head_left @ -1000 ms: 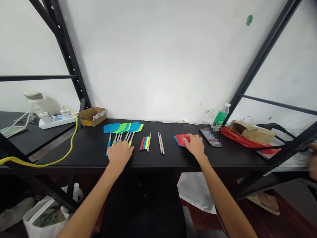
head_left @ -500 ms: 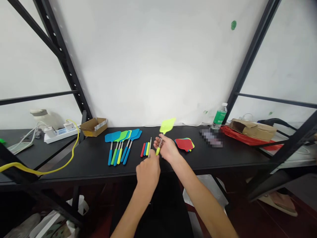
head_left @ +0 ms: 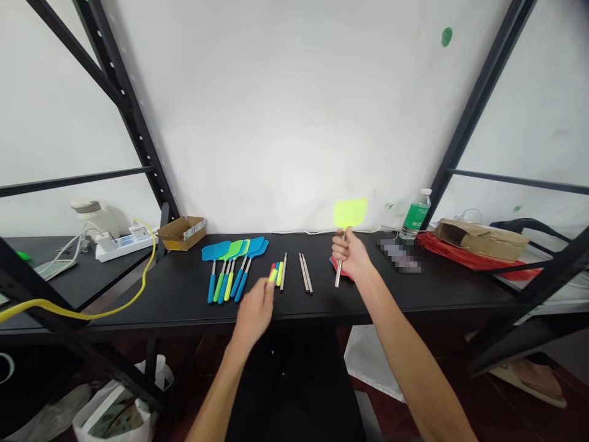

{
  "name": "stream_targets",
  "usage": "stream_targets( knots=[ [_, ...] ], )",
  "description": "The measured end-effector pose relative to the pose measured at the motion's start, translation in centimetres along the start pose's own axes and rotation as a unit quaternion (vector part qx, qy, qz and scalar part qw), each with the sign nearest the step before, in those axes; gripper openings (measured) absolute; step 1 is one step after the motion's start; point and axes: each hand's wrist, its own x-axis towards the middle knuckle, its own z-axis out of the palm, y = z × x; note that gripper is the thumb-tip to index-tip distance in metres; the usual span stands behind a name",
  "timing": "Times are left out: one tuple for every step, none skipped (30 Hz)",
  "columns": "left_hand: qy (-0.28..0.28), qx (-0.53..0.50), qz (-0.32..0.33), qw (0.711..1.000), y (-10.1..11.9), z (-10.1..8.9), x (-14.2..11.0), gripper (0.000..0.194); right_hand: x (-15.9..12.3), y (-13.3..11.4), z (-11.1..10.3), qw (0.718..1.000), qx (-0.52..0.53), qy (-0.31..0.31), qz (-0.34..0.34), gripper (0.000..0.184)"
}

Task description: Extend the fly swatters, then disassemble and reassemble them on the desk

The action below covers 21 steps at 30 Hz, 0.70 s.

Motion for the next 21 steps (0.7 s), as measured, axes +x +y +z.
stream_targets(
  knots=[
    [0.022,0.082,-0.014,0.996,-0.5,-0.6,1.3,0.039,-0.2,0.6,-0.3,0.999,-0.022,-0.007,0.024,0.026],
    [0.030,0.145,-0.029,0.989,-0.8,-1.0,2.6,0.039,-0.4,1.4,-0.5,0.998,-0.039,-0.010,0.041,0.024],
    [0.029,0.194,-0.037,0.980,-1.0,-1.2,3.7,0.039,-0.7,2.3,-0.6,0.997,-0.052,-0.011,0.049,0.021],
    [0.024,0.231,-0.041,0.972,-1.1,-1.3,4.6,0.040,-0.9,3.2,-0.6,0.997,-0.066,-0.010,0.051,0.019],
    [0.014,0.255,-0.040,0.966,-1.1,-1.3,5.2,0.040,-1.2,4.1,-0.6,0.995,-0.078,-0.009,0.054,0.019],
    [0.007,0.268,-0.034,0.963,-1.2,-1.2,5.5,0.041,-1.4,4.9,-0.4,0.994,-0.087,-0.010,0.059,0.019],
    [0.008,0.270,-0.026,0.963,-1.2,-1.1,5.5,0.042,-1.6,5.5,-0.2,0.994,-0.092,-0.012,0.066,0.020],
    [0.020,0.259,-0.016,0.966,-1.3,-1.1,5.4,0.043,-1.9,5.9,0.1,0.993,-0.092,-0.019,0.078,0.020],
    [0.037,0.229,-0.004,0.973,-1.2,-1.1,5.1,0.044,-2.3,6.2,0.4,0.991,-0.085,-0.032,0.099,0.021],
    [0.053,0.177,0.008,0.983,-1.0,-1.2,4.7,0.046,-2.6,6.5,0.7,0.987,-0.073,-0.053,0.131,0.021],
    [0.055,0.094,0.019,0.994,-0.7,-1.3,4.3,0.049,-3.1,6.7,1.1,0.980,-0.057,-0.082,0.175,0.021],
    [0.038,-0.014,0.025,0.999,-0.2,-1.4,3.8,0.053,-3.6,6.9,1.6,0.967,-0.038,-0.118,0.224,0.021],
    [0.000,-0.137,0.027,0.990,0.4,-1.5,3.3,0.057,-4.1,7.3,2.1,0.950,-0.015,-0.156,0.270,0.021],
    [-0.055,-0.261,0.020,0.963,1.1,-1.4,2.8,0.061,-4.5,7.7,2.6,0.932,0.006,-0.191,0.307,0.022],
    [-0.100,-0.369,0.009,0.924,1.8,-1.3,2.3,0.063,-5.0,8.1,3.2,0.919,0.026,-0.219,0.327,0.024],
    [-0.126,-0.451,-0.001,0.883,2.4,-1.2,1.8,0.062,-5.4,8.7,3.7,0.911,0.041,-0.238,0.334,0.025],
    [-0.126,-0.514,-0.008,0.849,3.0,-1.0,1.4,0.057,-5.7,9.3,4.3,0.907,0.049,-0.251,0.335,0.026],
    [-0.109,-0.557,-0.018,0.823,3.4,-0.7,1.1,0.051,-6.0,9.8,4.7,0.905,0.049,-0.261,0.332,0.026],
    [-0.083,-0.585,-0.032,0.806,3.6,-0.6,0.9,0.045,-6.3,10.3,5.1,0.906,0.042,-0.266,0.328,0.026],
    [-0.051,-0.601,-0.050,0.796,3.6,-0.5,1.0,0.040,-6.6,10.8,5.4,0.908,0.026,-0.268,0.321,0.027],
    [-0.019,-0.607,-0.071,0.791,3.5,-0.7,1.2,0.035,-6.8,11.1,5.6,0.913,0.002,-0.265,0.309,0.027]
  ],
)
